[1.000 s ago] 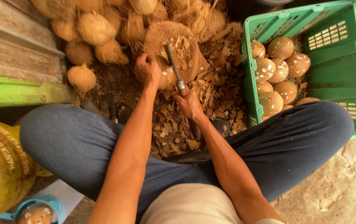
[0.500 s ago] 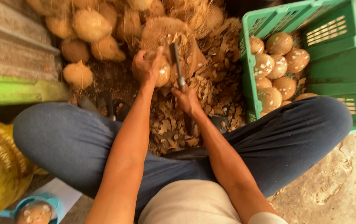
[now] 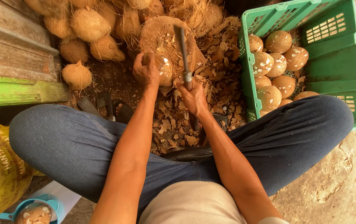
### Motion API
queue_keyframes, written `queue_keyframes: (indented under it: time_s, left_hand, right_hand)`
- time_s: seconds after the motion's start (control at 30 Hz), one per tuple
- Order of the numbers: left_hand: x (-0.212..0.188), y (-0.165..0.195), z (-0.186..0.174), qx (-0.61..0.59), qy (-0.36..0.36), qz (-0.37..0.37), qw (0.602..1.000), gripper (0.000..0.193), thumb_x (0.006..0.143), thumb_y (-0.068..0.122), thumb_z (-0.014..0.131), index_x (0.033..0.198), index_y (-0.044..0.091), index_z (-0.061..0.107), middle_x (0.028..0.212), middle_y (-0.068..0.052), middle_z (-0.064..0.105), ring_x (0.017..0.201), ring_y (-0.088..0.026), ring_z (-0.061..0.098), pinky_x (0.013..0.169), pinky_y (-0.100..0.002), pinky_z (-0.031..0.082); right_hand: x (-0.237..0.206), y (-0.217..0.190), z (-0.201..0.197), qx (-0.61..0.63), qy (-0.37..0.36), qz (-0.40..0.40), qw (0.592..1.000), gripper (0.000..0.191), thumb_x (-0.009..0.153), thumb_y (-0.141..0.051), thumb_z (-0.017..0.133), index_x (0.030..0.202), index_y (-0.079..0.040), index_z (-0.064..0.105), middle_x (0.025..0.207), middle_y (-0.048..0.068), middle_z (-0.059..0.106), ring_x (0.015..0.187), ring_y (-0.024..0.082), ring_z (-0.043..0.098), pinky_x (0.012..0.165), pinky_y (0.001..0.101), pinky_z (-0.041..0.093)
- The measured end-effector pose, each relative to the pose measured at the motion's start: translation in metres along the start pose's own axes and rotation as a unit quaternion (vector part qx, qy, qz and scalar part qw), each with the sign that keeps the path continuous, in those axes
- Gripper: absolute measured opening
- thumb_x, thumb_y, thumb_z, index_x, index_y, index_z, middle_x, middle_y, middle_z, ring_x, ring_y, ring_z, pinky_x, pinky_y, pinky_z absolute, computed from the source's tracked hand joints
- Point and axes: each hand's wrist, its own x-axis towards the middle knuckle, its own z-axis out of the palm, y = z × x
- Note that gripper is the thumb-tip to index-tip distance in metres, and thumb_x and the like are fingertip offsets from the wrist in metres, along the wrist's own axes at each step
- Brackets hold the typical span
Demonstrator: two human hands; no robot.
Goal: The person sits cross-legged and uses a machete to peel the husk off a coconut, rotating it to remove the outer layer. The peeled coconut is placed into a green crate, and the person repeats the process with another coconut.
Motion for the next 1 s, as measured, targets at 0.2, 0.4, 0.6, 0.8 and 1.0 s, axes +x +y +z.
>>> queue_keyframes:
  time_s: [0.2,0.4,0.6,0.8,1.0]
  left_hand:
    - [-0.004,0.003,0.003,-0.05,0.029,0.021,0.998,0.035,0.084,0.052,0.062,0.087,0.017,0.066,0.08,0.002,0.06,0.067,-0.013,0.059,0.057,-0.037,0.051]
    - [-0.007,0.004,0.001,-0.06,0.023,0.013,0.998,0.037,0.086,0.051,0.065,0.087,0.014,0.066,0.076,-0.001,0.062,0.065,-0.015,0.061,0.058,-0.037,0.054]
    - [-0.004,0.017,-0.007,-0.039,0.031,0.069,0.996,0.037,0.091,0.051,0.067,0.095,0.014,0.071,0.083,-0.003,0.07,0.075,-0.018,0.067,0.066,-0.039,0.054]
    - [-0.013,0.025,-0.005,-0.018,0.065,-0.089,0.994,0.034,0.086,0.05,0.065,0.089,0.017,0.063,0.08,-0.004,0.063,0.069,-0.018,0.06,0.056,-0.037,0.047]
    - [-0.02,0.04,-0.003,-0.119,0.077,-0.088,0.986,0.025,0.086,0.038,0.061,0.083,0.015,0.054,0.071,-0.002,0.061,0.062,-0.013,0.056,0.053,-0.033,0.044]
  right_hand:
    - [0.0,0.007,0.006,-0.03,-0.001,-0.018,0.999,0.03,0.096,-0.026,0.064,0.07,-0.016,0.05,0.058,-0.002,0.05,0.043,0.01,0.043,0.038,0.0296,0.043]
    - [0.006,0.016,0.007,-0.002,0.002,-0.027,1.0,0.029,0.096,-0.023,0.062,0.07,-0.012,0.053,0.058,-0.001,0.053,0.042,0.011,0.045,0.039,0.031,0.041]
    - [0.013,0.019,0.011,-0.116,-0.029,0.074,0.99,0.018,0.095,-0.028,0.062,0.082,-0.02,0.053,0.053,-0.001,0.045,0.04,0.011,0.04,0.039,0.0327,0.037]
    - [0.007,0.015,0.001,-0.103,-0.012,0.018,0.994,0.027,0.097,-0.028,0.062,0.077,-0.013,0.051,0.057,-0.002,0.044,0.045,0.01,0.038,0.042,0.0321,0.039]
    - [0.002,0.016,0.012,-0.131,0.014,-0.029,0.991,0.028,0.098,-0.024,0.055,0.072,-0.018,0.047,0.056,-0.002,0.046,0.044,0.01,0.037,0.039,0.0313,0.038]
